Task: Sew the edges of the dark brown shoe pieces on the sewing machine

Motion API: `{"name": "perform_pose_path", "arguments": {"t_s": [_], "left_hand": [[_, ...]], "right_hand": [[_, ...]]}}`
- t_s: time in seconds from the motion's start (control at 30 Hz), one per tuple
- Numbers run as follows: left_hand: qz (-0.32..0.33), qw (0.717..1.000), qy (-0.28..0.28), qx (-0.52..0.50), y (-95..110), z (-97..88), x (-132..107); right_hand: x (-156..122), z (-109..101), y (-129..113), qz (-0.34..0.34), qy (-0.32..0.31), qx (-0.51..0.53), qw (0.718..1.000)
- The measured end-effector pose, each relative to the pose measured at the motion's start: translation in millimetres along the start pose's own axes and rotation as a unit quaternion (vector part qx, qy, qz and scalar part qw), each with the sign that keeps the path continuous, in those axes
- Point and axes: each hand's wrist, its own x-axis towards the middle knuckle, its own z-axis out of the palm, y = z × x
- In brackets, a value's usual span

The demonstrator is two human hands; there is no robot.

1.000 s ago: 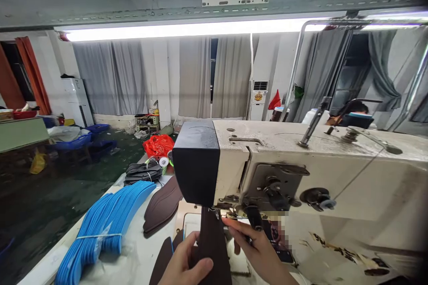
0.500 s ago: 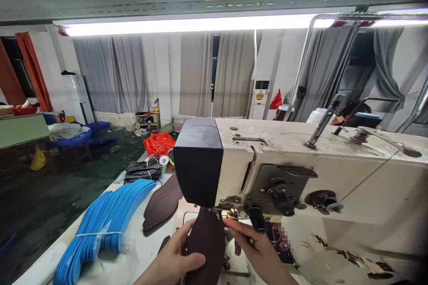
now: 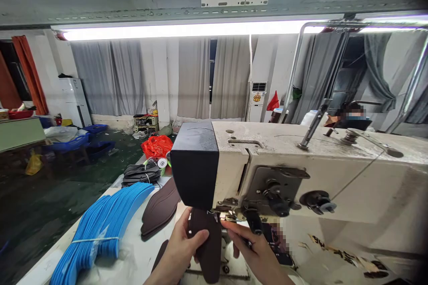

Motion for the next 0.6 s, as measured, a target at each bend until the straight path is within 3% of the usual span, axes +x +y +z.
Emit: {"name": "perform_pose_path", "arguments": {"t_s": [0.33, 0.6], "left_hand": [[0.054, 0.991, 0.109, 0.057, -12.0, 7.7, 32.3], [0.092, 0.987, 0.122, 0.058, -13.0, 8.2, 58.3]], "right_hand": [[0.1, -2.2, -13.1, 0.029, 0.003, 0.019, 0.999], [-0.7, 0.3, -9.4, 0.011, 0.005, 0.039, 0.999]]}}
